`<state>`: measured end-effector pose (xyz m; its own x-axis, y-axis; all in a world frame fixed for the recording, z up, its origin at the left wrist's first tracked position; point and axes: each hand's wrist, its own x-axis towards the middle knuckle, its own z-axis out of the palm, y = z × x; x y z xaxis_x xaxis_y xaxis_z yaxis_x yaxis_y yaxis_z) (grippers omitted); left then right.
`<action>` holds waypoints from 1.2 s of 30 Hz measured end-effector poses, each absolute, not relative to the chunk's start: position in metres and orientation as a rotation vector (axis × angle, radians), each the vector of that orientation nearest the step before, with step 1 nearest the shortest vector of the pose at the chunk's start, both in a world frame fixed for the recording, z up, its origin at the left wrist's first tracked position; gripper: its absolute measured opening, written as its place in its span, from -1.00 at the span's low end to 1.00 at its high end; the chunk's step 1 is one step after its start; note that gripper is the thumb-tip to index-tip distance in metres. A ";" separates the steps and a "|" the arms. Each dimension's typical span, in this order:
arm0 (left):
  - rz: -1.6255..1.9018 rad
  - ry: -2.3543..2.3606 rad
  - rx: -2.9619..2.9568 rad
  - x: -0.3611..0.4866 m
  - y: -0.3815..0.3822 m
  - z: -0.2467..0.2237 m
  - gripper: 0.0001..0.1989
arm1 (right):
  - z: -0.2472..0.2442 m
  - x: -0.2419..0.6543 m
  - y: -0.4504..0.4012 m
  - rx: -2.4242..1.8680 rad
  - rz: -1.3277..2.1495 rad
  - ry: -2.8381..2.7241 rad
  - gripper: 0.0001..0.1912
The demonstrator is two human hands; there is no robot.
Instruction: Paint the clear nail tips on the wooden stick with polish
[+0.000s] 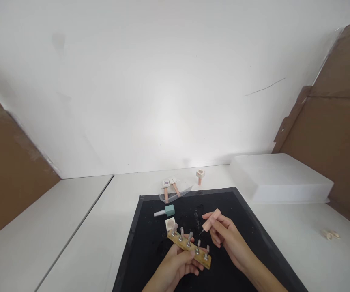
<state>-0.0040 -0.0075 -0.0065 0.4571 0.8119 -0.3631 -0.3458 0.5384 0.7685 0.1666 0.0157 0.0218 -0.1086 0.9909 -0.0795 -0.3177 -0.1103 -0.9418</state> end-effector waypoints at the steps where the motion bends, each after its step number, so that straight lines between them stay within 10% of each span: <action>1: 0.779 0.798 0.674 -0.004 -0.007 -0.007 -0.59 | 0.022 0.167 0.016 -0.982 1.483 -0.982 -0.59; 36: 0.703 0.889 0.424 -0.005 -0.006 -0.006 -0.78 | 0.009 0.167 0.011 -0.659 1.479 -1.305 -0.74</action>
<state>-0.0051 -0.0057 -0.0058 0.4323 0.7103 -0.5555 -0.3772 0.7020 0.6041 0.1674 0.0114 0.0086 -0.3379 0.9168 0.2129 -0.3250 0.0987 -0.9406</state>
